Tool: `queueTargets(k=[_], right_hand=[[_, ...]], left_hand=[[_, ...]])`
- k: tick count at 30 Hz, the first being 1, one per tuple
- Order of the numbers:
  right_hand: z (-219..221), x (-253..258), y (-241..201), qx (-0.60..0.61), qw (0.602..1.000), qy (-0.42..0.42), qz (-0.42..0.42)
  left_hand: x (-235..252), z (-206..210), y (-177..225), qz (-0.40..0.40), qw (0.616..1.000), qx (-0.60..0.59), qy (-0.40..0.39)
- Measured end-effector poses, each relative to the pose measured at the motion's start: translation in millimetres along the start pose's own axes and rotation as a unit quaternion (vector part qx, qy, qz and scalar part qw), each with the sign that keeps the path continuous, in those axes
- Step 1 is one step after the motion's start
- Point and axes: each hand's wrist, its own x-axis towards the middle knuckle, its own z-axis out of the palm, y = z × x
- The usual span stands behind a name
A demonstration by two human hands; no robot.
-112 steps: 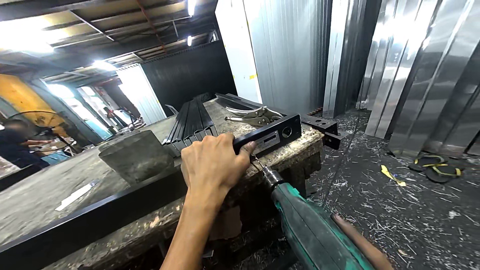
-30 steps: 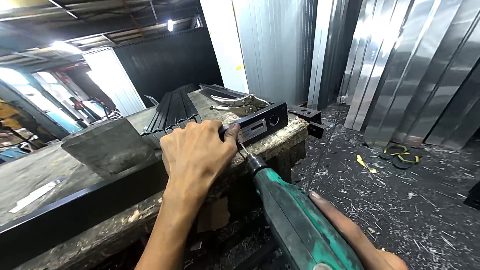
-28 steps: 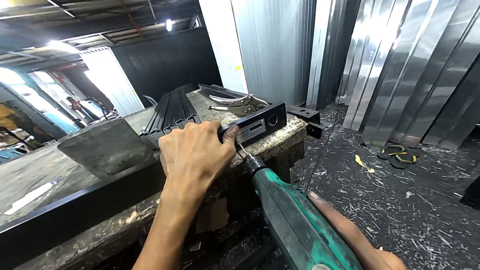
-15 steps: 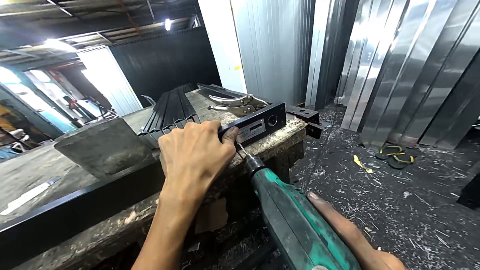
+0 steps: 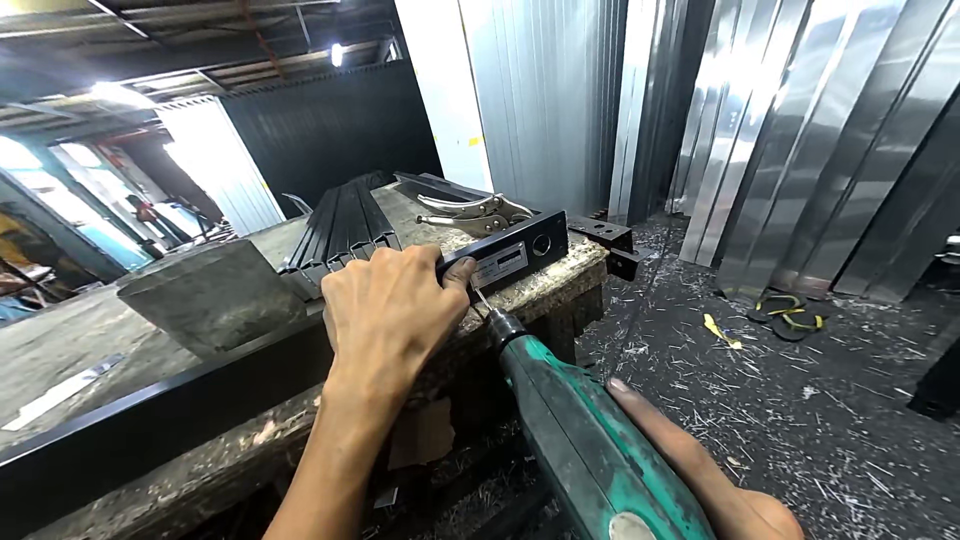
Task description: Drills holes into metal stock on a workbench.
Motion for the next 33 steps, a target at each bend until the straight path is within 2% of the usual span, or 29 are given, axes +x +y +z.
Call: queueTargets(k=[33], right_hand=[[0.4,-0.8,-5.0,-0.017,1.000,0.002,0.006]], left_hand=[[-1.6,0.9,-0.4,0.018,1.000,-0.010,0.019]])
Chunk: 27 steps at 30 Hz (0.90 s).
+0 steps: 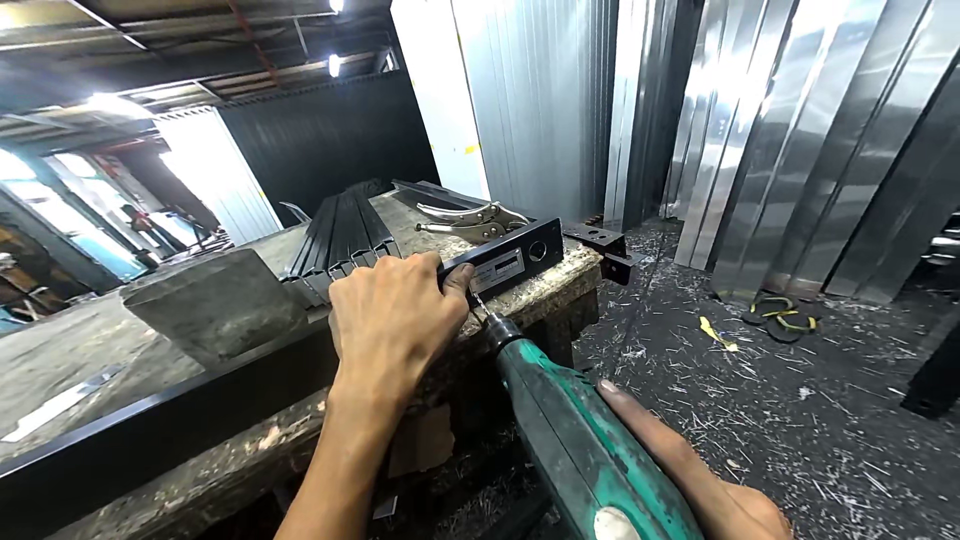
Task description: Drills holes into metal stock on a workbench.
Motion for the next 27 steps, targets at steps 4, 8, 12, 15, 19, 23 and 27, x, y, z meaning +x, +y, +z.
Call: queueTargets(k=[4,8,12,15,19,23,27], right_hand=[[0.8,0.8,-1.2,-0.006,1.000,-0.001,0.000],[-0.5,0.7,7.5,0.032,0.999,0.023,-0.019],[-4.8,-8.5,21.2,0.131,0.987,0.064,-0.072],[-16.5,-16.7,24.0,0.162,0.982,0.075,-0.067],[-22.3,-17.3,24.8,0.180,0.980,0.062,-0.054],[-11.5,-14.5,23.5,0.203,0.977,0.045,-0.055],[-1.5,-10.2,21.3,0.189,0.979,0.041,-0.058]], left_hand=[[0.4,0.1,-0.3,0.001,1.000,0.002,0.002],[-0.4,1.7,-2.9,0.006,1.000,0.003,-0.002],[1.3,1.8,-12.0,0.011,0.999,-0.042,0.021],[-1.2,3.7,-18.7,0.061,0.992,-0.089,0.059],[-8.8,14.2,-28.1,0.186,0.964,-0.120,0.146],[-10.3,17.8,-27.3,0.192,0.963,-0.106,0.156],[-10.5,19.0,-26.9,0.194,0.961,-0.113,0.163]])
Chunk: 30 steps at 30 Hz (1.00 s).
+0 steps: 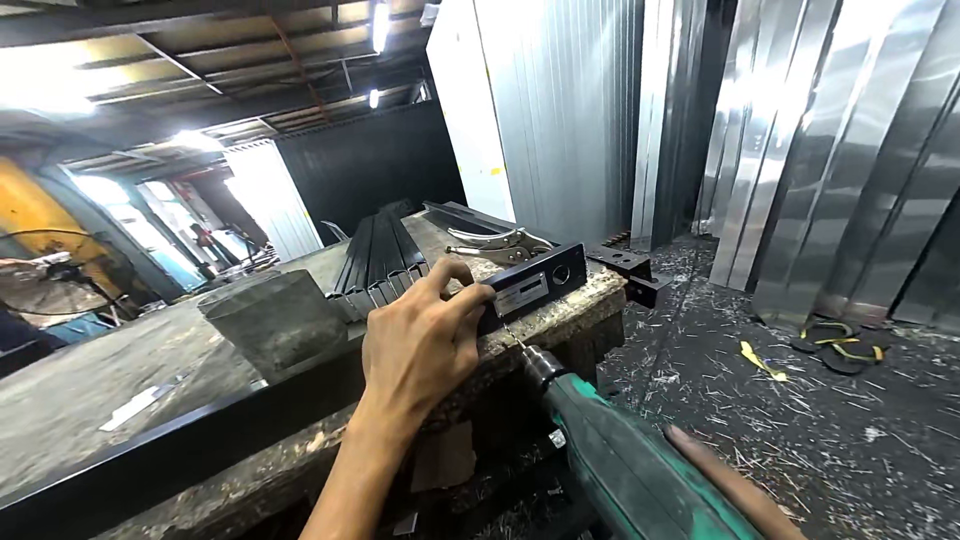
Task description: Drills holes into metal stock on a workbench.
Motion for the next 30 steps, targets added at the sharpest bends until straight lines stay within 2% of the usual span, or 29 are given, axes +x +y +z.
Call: queueTargets(k=[8,30], right_hand=[[4.7,8.9,7.7,-0.027,1.000,0.010,0.008],[5.7,12.9,7.6,-0.011,1.000,0.002,0.008]], left_hand=[[-0.1,1.3,0.8,-0.005,1.000,-0.012,0.021],[1.4,0.1,2.5,-0.014,1.000,-0.005,0.012]])
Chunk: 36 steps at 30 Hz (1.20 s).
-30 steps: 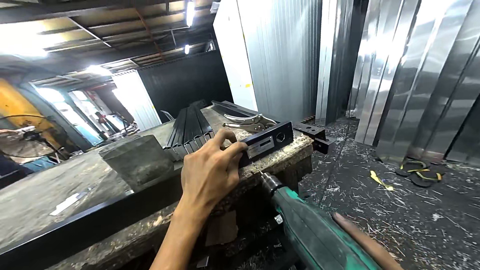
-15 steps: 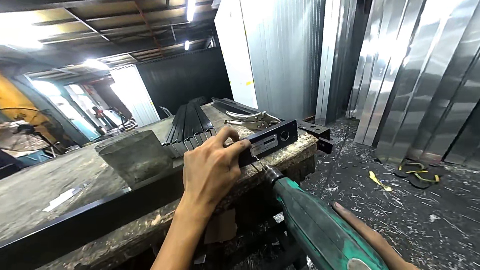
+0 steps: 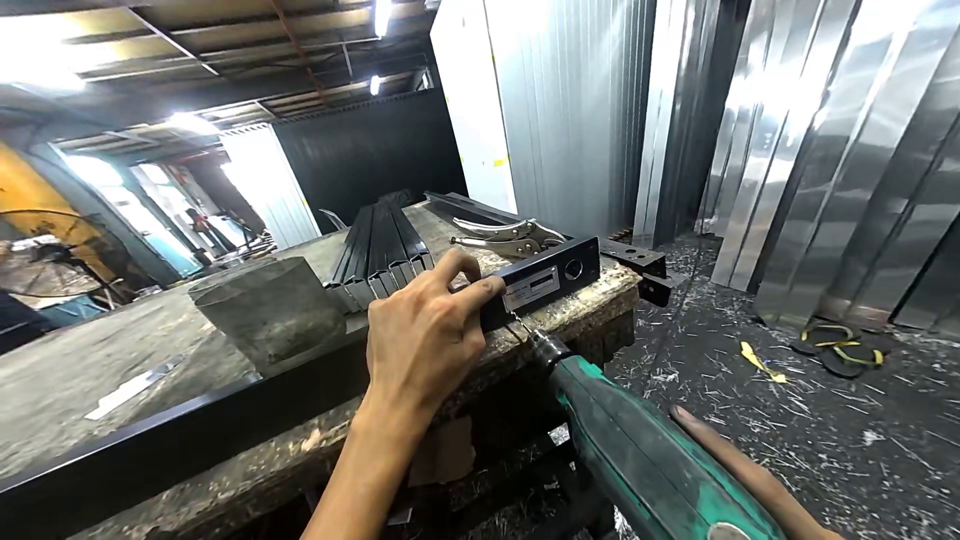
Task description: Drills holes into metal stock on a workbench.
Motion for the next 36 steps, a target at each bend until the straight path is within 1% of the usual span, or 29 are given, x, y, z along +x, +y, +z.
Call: queueTargets(k=[5,9,14,19,27,31,36], right_hand=[[-3.2,3.2,-0.4,0.003,1.000,-0.002,0.007],[-5.3,6.9,-5.2,-0.035,0.999,-0.026,0.002],[-2.6,8.4,-14.2,-0.078,0.996,-0.037,0.018],[-1.9,7.9,-15.4,-0.086,0.995,-0.038,0.016],[-5.6,11.3,-25.9,-0.121,0.990,-0.053,0.040],[-6.3,8.9,-18.0,-0.112,0.992,-0.052,0.040],[-5.3,6.6,-13.9,-0.117,0.991,-0.049,0.040]], left_hand=[[1.2,-0.1,2.0,-0.009,1.000,0.001,0.000],[1.7,-0.1,3.0,-0.009,1.000,-0.003,-0.002],[3.4,0.2,2.7,-0.003,1.000,-0.004,0.003],[2.5,-0.1,3.3,-0.002,1.000,-0.005,0.001],[1.6,0.4,4.5,0.001,1.000,0.017,-0.013],[0.7,-1.6,3.3,-0.020,0.999,-0.018,0.018],[1.0,-1.8,4.1,-0.015,1.000,-0.004,0.003]])
